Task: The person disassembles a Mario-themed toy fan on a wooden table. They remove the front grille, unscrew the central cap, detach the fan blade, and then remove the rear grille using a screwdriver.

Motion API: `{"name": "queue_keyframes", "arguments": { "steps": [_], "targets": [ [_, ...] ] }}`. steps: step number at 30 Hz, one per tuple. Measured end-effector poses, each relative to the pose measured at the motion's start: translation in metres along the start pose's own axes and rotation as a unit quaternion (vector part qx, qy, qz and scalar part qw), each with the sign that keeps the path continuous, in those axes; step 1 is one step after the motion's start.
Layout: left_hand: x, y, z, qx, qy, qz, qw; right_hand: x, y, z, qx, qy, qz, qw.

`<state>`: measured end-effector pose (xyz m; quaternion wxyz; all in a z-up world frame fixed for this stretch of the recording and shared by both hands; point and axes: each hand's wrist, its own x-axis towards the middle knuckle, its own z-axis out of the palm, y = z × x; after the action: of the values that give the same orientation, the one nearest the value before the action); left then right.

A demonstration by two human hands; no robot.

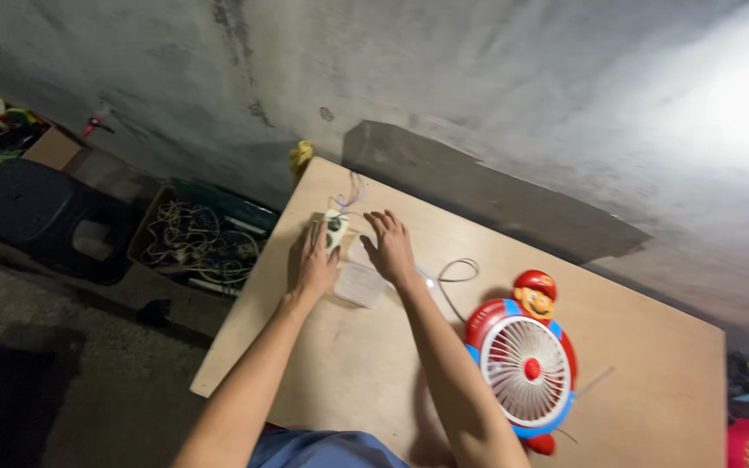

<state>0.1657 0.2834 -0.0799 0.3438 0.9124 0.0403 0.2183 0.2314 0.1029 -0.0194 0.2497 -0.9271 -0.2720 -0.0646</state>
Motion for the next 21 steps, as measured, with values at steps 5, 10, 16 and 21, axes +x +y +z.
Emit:
{"name": "queue_keyframes", "arguments": {
  "steps": [5, 10, 16, 21],
  "targets": [
    [0.002, -0.066, 0.042, 0.017, -0.031, -0.031, 0.999, 0.049, -0.013, 0.046, -0.040, -0.061, 0.003, 0.997],
    [-0.002, -0.078, 0.054, 0.008, -0.090, -0.093, 0.992, 0.071, -0.011, 0.082, -0.119, -0.182, 0.029, 0.976],
    [0.009, -0.053, 0.029, 0.054, -0.149, -0.117, 0.980, 0.081, 0.007, 0.118, -0.122, -0.229, 0.064, 0.964],
    [0.014, -0.040, 0.020, 0.016, -0.122, -0.118, 0.985, 0.074, 0.017, 0.138, -0.101, -0.172, 0.044, 0.979]
  ]
}}
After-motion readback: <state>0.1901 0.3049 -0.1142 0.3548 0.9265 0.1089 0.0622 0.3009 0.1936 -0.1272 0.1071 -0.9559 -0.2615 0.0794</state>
